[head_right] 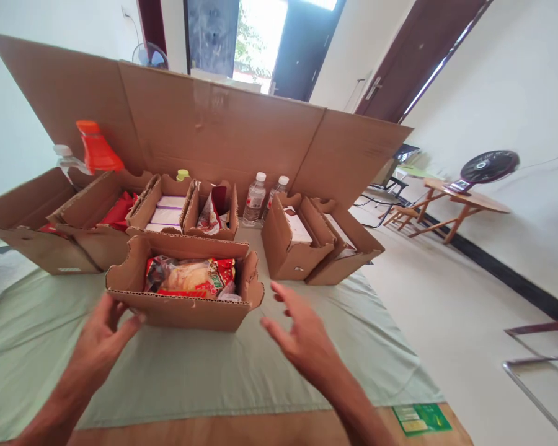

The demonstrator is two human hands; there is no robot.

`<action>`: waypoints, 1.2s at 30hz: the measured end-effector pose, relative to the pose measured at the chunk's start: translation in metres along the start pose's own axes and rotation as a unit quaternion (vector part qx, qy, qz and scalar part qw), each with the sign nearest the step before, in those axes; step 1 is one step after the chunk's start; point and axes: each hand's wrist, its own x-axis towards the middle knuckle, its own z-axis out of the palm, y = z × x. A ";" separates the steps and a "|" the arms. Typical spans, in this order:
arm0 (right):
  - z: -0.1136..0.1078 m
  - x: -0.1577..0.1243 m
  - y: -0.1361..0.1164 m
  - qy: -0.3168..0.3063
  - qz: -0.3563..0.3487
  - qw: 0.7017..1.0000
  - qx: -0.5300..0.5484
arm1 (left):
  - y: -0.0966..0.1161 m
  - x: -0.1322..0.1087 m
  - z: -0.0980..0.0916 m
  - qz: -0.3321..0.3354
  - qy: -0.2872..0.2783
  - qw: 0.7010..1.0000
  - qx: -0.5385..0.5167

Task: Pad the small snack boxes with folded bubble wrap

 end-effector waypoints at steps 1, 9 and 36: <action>0.022 -0.002 0.002 -0.014 0.011 0.999 0.039 | -0.005 0.003 0.005 -0.023 -0.018 0.999 -0.028; 0.062 -0.011 -0.040 0.060 0.026 0.986 0.151 | 0.035 -0.023 0.008 -0.017 -0.044 0.996 -0.078; 0.030 -0.111 0.022 0.154 0.188 0.969 0.051 | 0.015 -0.045 0.100 -0.001 -0.205 0.972 -0.113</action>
